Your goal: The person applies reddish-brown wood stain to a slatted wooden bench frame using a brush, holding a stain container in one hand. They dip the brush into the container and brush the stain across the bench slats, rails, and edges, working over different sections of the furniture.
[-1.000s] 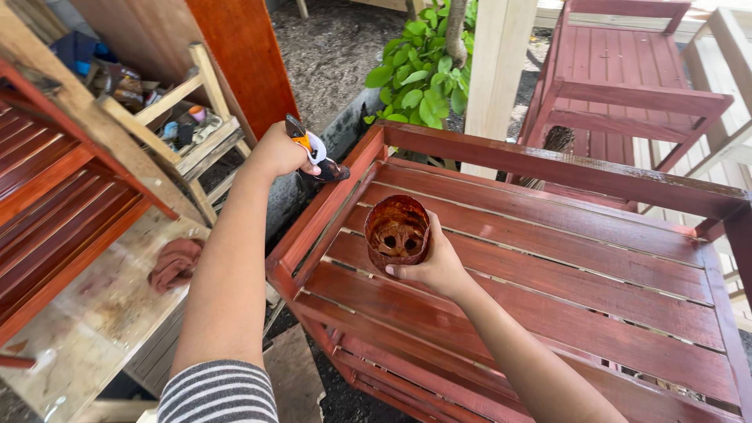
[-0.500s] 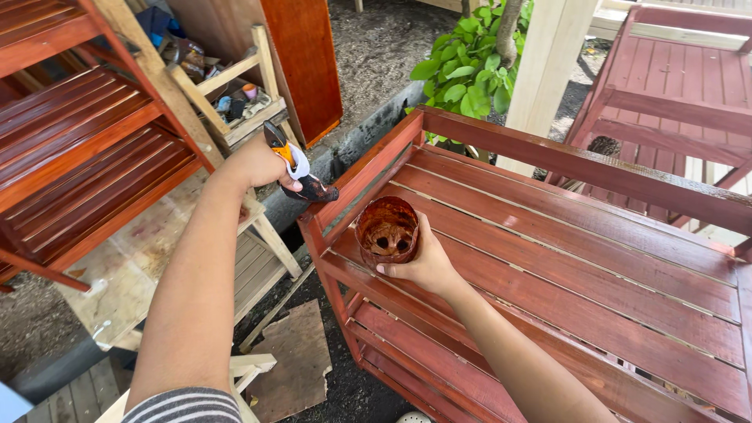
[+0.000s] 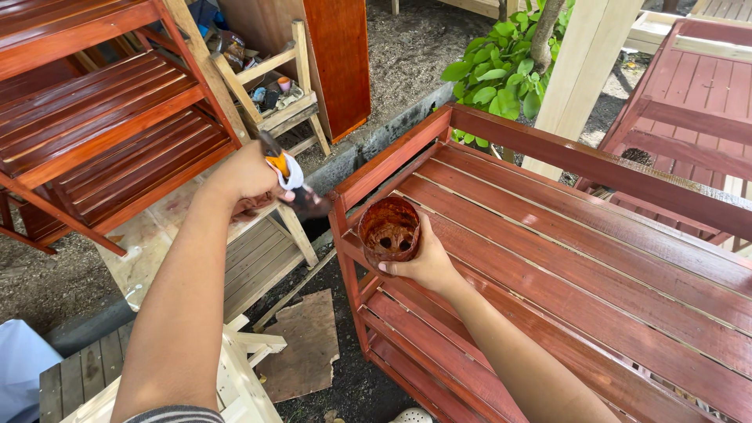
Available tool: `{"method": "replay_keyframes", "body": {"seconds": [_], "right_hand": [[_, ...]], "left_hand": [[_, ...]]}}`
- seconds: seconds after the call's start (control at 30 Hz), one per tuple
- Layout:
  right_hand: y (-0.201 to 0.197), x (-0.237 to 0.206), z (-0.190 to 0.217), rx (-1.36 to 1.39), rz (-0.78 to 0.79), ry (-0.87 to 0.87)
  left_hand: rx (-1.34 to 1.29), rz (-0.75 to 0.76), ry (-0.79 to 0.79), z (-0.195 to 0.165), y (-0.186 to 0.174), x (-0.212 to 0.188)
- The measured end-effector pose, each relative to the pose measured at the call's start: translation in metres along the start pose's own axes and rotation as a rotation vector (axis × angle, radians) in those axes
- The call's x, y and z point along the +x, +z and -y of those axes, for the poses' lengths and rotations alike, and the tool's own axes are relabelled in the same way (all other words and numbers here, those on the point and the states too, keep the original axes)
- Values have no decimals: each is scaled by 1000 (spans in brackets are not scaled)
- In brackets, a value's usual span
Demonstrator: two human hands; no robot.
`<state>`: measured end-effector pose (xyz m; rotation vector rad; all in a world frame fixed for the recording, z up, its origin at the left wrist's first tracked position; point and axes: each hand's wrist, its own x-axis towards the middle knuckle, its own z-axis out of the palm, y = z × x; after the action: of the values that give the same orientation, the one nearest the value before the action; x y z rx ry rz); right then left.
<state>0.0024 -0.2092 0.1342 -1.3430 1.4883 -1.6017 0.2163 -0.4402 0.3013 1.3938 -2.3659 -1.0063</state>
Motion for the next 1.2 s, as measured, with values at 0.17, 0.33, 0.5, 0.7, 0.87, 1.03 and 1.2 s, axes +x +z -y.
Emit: {"method": "replay_keyframes", "body": {"seconds": [0.17, 0.33, 0.5, 0.7, 0.87, 1.03, 1.2], "right_hand": [[2, -6, 4, 49, 15, -14], [4, -7, 3, 37, 3, 1], [-2, -9, 1, 78, -13, 5], [-4, -8, 4, 59, -37, -28], [1, -4, 6, 51, -33, -44], [3, 1, 7, 75, -23, -23], [6, 2, 8, 56, -8, -19]], "left_hand": [[40, -86, 354, 13, -7, 1], [1, -184, 376, 6, 13, 22], [60, -87, 404, -8, 25, 42], [44, -132, 482, -5, 31, 37], [-71, -215, 554, 2, 26, 30], [-21, -122, 488, 4, 25, 25], [15, -234, 504, 3, 25, 11]]}}
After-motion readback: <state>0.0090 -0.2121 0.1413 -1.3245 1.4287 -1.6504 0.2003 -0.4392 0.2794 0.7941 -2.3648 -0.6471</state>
